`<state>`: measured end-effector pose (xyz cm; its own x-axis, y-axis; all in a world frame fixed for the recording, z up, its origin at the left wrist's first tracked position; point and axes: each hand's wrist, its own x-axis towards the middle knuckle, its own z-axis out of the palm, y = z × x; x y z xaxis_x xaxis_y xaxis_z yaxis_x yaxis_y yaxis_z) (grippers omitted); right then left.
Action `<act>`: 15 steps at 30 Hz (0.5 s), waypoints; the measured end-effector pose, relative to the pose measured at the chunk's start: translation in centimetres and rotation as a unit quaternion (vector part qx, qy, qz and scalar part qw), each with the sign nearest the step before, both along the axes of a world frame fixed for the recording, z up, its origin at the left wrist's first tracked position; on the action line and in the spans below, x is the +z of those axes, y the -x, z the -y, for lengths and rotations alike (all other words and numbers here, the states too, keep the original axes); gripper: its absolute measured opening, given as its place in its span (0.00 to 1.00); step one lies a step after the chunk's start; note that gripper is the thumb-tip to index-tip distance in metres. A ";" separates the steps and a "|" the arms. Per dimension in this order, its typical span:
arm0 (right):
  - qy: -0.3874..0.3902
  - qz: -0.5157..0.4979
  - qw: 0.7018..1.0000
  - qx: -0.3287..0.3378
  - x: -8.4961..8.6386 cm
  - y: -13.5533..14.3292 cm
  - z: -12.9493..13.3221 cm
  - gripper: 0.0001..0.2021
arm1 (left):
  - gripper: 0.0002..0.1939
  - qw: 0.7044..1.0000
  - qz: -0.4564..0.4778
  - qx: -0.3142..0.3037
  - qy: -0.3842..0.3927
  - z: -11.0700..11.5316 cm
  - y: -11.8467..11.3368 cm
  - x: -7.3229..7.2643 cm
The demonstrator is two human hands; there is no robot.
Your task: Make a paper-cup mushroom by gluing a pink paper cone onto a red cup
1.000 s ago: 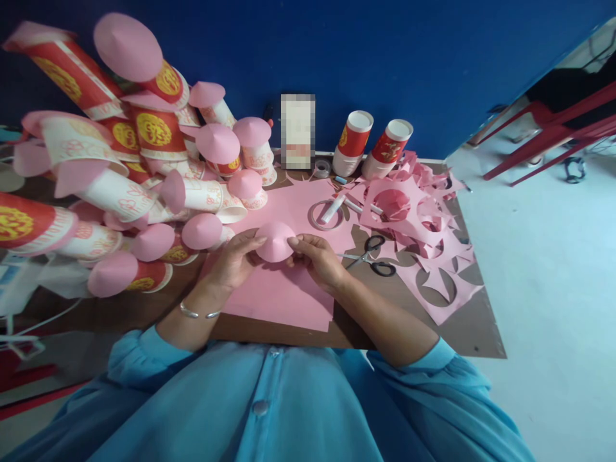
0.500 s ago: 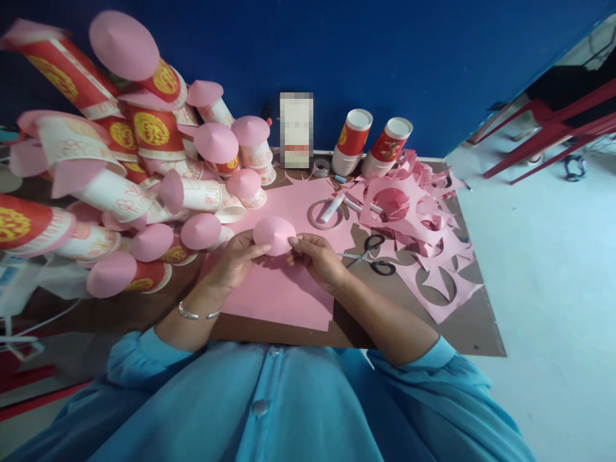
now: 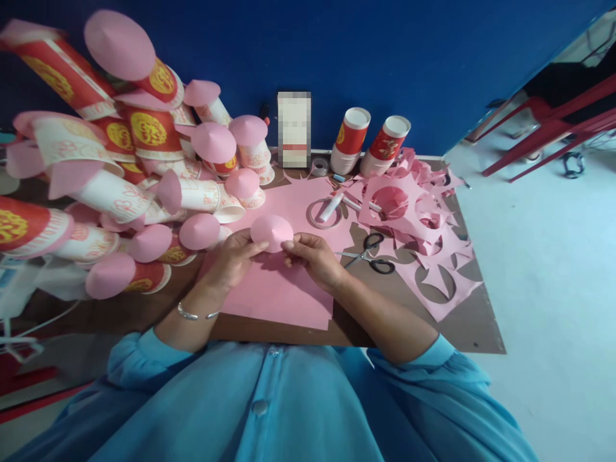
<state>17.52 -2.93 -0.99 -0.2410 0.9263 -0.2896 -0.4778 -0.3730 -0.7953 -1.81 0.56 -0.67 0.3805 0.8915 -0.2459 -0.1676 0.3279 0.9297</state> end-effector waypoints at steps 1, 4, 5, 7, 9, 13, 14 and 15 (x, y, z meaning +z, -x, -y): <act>-0.001 0.004 1.000 0.001 0.0 0.0 0.0 0.18 | 0.16 1.000 -0.004 -0.001 0.001 0.0 0.0 0.0; -0.006 0.021 1.000 -0.004 -0.1 0.1 0.0 0.18 | 0.16 1.000 -0.017 -0.019 -0.002 0.0 0.0 0.1; -0.010 0.027 1.000 -0.008 0.0 0.1 0.0 0.19 | 0.16 1.000 -0.019 -0.023 -0.004 0.0 0.0 0.1; -0.022 0.037 0.999 -0.019 0.1 0.2 0.0 0.19 | 0.16 0.999 -0.018 -0.027 -0.002 0.0 -0.1 0.3; -0.039 0.045 0.998 -0.032 0.2 0.2 -0.1 0.19 | 0.16 1.000 -0.012 -0.026 0.007 0.1 -0.2 0.6; -0.056 0.052 0.996 -0.044 0.2 0.2 0.0 0.19 | 0.17 0.999 -0.004 -0.027 0.019 0.1 -0.3 0.8; -0.056 0.049 0.996 -0.042 0.2 0.2 0.0 0.19 | 0.17 0.999 -0.004 -0.028 0.020 0.0 -0.3 0.7; -0.055 0.046 0.997 -0.040 0.2 0.1 0.0 0.18 | 0.17 0.999 -0.004 -0.030 0.020 0.0 -0.2 0.7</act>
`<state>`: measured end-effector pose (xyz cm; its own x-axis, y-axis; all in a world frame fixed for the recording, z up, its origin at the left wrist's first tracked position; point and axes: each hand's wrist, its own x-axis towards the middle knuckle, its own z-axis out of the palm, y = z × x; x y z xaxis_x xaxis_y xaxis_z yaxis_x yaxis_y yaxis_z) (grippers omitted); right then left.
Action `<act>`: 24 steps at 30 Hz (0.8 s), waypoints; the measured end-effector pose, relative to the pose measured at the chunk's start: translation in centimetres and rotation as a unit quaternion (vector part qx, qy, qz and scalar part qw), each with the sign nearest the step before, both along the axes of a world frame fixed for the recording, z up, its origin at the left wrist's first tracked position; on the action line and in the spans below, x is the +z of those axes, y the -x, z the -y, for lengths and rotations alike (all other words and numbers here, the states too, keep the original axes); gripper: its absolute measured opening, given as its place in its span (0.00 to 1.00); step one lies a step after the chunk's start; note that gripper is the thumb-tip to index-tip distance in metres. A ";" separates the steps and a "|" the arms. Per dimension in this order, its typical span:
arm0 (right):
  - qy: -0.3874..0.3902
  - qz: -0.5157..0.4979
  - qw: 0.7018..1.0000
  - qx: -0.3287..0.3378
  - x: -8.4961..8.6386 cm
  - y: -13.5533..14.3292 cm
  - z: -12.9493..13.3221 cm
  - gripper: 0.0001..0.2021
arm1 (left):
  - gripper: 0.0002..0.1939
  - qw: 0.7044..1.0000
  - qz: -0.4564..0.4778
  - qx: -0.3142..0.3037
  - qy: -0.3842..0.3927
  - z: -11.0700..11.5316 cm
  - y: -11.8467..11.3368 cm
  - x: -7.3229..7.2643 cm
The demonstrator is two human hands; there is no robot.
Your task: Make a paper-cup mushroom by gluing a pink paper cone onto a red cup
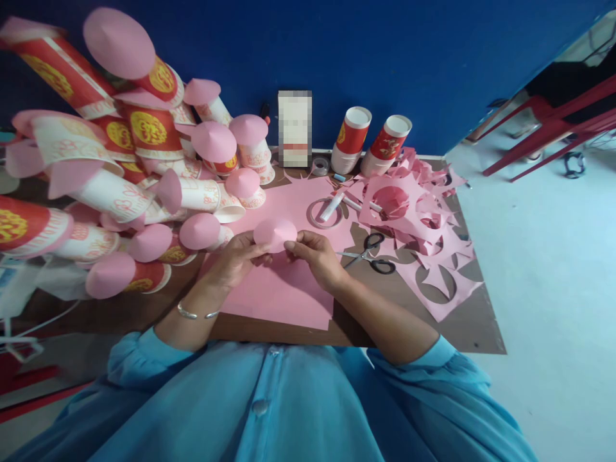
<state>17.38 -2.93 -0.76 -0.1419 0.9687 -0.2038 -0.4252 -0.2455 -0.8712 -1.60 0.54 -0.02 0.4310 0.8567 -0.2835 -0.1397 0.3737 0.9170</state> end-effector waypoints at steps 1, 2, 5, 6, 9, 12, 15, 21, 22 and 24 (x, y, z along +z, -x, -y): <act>0.001 -0.002 1.000 0.002 0.0 0.0 0.0 0.18 | 0.17 1.000 0.000 -0.002 0.000 0.0 0.1 -0.1; 0.003 -0.002 1.000 0.003 0.0 -0.1 0.0 0.18 | 0.17 1.000 -0.001 -0.003 -0.002 0.0 0.1 -0.2; 0.004 -0.001 1.000 -0.002 -0.1 -0.1 -0.1 0.18 | 0.16 1.000 -0.012 0.003 -0.013 -0.1 0.3 -0.5; 0.004 -0.003 1.000 -0.003 -0.1 -0.1 -0.1 0.18 | 0.16 1.000 -0.018 0.007 -0.021 -0.1 0.3 -0.5; 0.000 0.000 1.000 0.000 -0.2 -0.1 -0.1 0.17 | 0.17 0.998 -0.038 0.014 -0.042 -0.1 0.3 -0.7; -0.011 0.020 1.000 -0.002 -0.4 -0.1 0.0 0.17 | 0.18 0.997 -0.051 0.019 -0.050 -0.2 0.3 -0.8; -0.023 0.036 0.999 -0.013 -0.6 -0.3 0.0 0.18 | 0.17 0.996 -0.065 0.028 -0.062 -0.3 0.4 -1.0; -0.058 0.086 0.994 -0.029 -0.6 -0.7 -0.2 0.17 | 0.21 0.997 -0.062 0.019 -0.038 -0.4 0.4 -0.8; -0.064 0.090 0.993 -0.030 -0.7 -0.8 -0.2 0.17 | 0.22 0.997 -0.063 0.017 -0.032 -0.4 0.4 -0.7; -0.073 0.094 0.992 -0.031 -0.7 -0.9 -0.2 0.15 | 0.22 0.997 -0.069 0.014 -0.028 -0.4 0.4 -0.6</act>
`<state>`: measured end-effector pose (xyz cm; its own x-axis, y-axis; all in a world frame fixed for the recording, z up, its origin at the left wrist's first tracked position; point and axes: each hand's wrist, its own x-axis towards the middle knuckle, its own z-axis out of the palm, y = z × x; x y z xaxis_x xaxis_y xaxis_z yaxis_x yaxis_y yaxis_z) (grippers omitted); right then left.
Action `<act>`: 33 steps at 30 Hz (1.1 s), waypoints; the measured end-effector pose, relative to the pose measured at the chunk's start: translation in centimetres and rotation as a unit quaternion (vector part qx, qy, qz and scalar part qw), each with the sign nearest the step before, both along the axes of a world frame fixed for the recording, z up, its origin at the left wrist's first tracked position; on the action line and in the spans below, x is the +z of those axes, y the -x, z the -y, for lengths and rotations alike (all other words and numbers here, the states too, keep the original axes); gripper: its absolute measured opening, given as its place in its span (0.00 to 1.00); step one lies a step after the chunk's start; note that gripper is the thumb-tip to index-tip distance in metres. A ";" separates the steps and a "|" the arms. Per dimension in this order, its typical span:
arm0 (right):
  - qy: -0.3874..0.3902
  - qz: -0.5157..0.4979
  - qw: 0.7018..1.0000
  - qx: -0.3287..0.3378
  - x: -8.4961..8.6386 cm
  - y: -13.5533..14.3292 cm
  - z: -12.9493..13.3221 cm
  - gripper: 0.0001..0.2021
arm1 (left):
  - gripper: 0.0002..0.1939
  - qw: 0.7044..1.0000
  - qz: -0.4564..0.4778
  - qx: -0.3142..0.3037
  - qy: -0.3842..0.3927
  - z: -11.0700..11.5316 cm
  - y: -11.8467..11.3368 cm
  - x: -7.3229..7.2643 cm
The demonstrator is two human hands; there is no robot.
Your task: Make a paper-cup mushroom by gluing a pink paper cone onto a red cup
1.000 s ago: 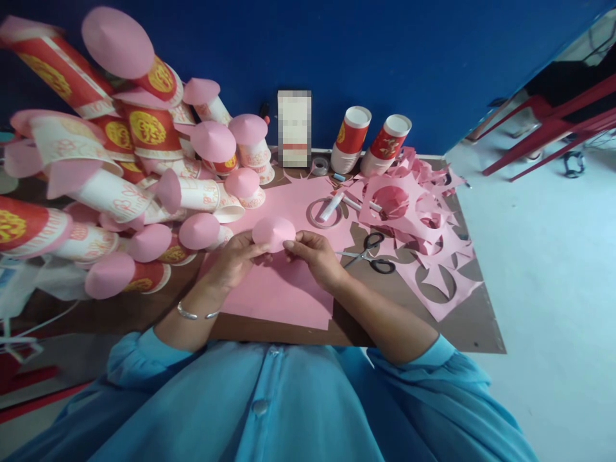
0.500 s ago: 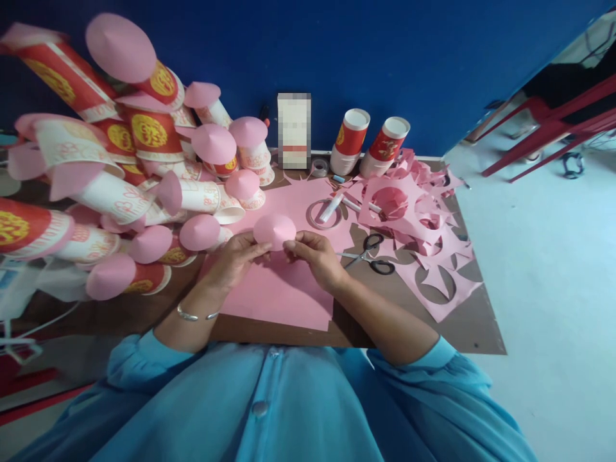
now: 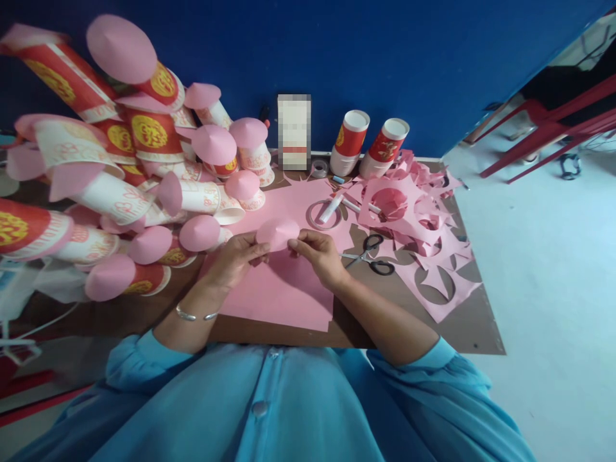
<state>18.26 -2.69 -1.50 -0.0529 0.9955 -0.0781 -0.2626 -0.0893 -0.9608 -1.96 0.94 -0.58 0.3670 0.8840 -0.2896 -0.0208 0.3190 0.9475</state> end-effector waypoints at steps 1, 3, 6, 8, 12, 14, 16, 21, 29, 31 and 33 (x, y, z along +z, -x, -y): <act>-0.002 -0.001 1.000 0.000 -0.1 0.0 0.0 0.14 | 0.22 1.000 -0.001 -0.001 -0.001 0.0 0.0 0.0; 0.000 -0.004 1.000 0.004 -0.2 -0.1 0.1 0.14 | 0.22 1.000 0.001 0.001 -0.007 0.0 0.0 0.1; 0.013 -0.016 1.000 0.010 -0.3 0.0 0.2 0.15 | 0.21 1.000 0.009 0.004 -0.012 0.0 0.0 0.0; 0.021 -0.025 0.999 0.013 -0.3 0.1 0.2 0.15 | 0.21 1.000 0.011 0.006 -0.010 0.0 0.0 -0.1; 0.030 -0.043 0.998 0.020 -0.2 0.2 0.1 0.15 | 0.21 1.000 0.007 0.006 -0.008 0.0 -0.1 -0.4; 0.030 -0.051 0.998 0.017 -0.2 0.2 0.1 0.14 | 0.21 1.000 0.008 0.001 -0.013 -0.1 -0.1 -0.4; 0.028 -0.056 0.998 0.010 -0.3 0.2 0.1 0.13 | 0.20 1.000 0.006 0.001 -0.017 -0.1 -0.2 -0.3; 0.045 -0.050 0.998 -0.008 -0.4 0.2 0.1 0.14 | 0.20 0.950 -0.089 0.152 -0.259 0.7 -0.5 0.3; 0.083 -0.077 0.993 0.016 0.5 0.7 0.2 0.17 | 0.07 0.748 -0.255 0.089 -0.606 1.9 -0.6 0.3; 0.093 -0.073 0.993 0.022 0.6 0.8 0.2 0.18 | 0.05 0.733 -0.283 0.079 -0.613 1.9 -0.6 0.1; 0.096 -0.070 0.993 0.026 0.5 0.8 0.2 0.19 | 0.04 0.720 -0.307 0.072 -0.618 1.9 -0.5 0.0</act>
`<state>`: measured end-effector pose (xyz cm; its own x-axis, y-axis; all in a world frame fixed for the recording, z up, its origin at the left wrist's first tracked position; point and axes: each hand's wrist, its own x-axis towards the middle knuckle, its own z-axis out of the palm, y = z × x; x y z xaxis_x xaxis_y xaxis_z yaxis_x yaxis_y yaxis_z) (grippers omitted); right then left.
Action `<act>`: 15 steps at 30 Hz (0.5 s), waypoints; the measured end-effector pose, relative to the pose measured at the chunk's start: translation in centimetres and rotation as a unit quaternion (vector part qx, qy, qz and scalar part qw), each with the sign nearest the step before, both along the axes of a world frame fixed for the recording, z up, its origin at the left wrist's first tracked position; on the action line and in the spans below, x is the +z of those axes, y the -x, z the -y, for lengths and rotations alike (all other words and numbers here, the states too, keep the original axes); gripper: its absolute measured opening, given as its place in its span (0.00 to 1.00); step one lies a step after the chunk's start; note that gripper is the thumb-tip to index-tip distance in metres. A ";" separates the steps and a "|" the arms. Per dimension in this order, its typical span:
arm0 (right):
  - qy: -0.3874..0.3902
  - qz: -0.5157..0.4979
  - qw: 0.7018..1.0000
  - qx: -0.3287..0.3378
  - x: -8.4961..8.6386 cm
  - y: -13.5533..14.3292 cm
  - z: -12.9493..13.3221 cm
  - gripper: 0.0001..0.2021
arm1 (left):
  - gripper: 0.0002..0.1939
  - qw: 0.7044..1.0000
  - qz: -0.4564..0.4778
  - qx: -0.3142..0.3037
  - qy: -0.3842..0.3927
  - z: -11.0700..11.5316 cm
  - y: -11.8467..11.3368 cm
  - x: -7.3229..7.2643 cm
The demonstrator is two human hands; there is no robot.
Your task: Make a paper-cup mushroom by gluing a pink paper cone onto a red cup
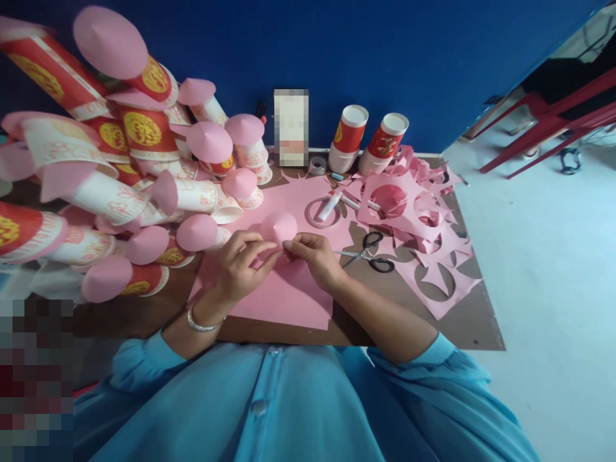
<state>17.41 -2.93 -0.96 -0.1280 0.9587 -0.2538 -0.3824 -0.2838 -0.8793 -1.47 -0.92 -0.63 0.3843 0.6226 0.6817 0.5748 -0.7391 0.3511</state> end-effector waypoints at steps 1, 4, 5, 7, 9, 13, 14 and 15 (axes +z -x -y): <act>-0.002 0.002 1.000 0.000 0.0 0.0 0.0 0.19 | 0.03 1.000 -0.006 0.004 -0.001 0.0 0.0 -0.1; -0.010 0.015 1.000 -0.004 -0.1 0.1 0.0 0.19 | 0.03 1.000 0.006 0.004 0.002 0.0 0.0 -0.1; -0.011 0.019 1.000 -0.005 -0.1 0.1 0.0 0.19 | 0.03 1.000 0.015 0.000 0.003 0.0 0.0 -0.1; -0.012 0.024 1.000 -0.007 0.0 0.1 0.1 0.19 | 0.04 1.000 0.025 -0.011 0.011 0.0 0.0 -0.1; -0.012 0.024 1.000 -0.005 0.0 0.0 0.1 0.19 | 0.03 0.999 0.023 -0.013 0.019 0.0 0.0 0.0; -0.008 0.008 1.000 0.002 -0.1 0.0 0.1 0.18 | 0.03 1.000 0.020 -0.011 0.022 -0.1 -0.1 0.1; -0.004 0.000 1.000 0.005 -0.1 0.0 0.1 0.18 | 0.03 0.999 0.025 -0.014 0.021 -0.1 -0.1 0.1; 0.001 -0.007 1.000 0.008 -0.1 0.0 0.1 0.17 | 0.03 0.999 0.032 -0.017 0.020 -0.1 -0.2 0.1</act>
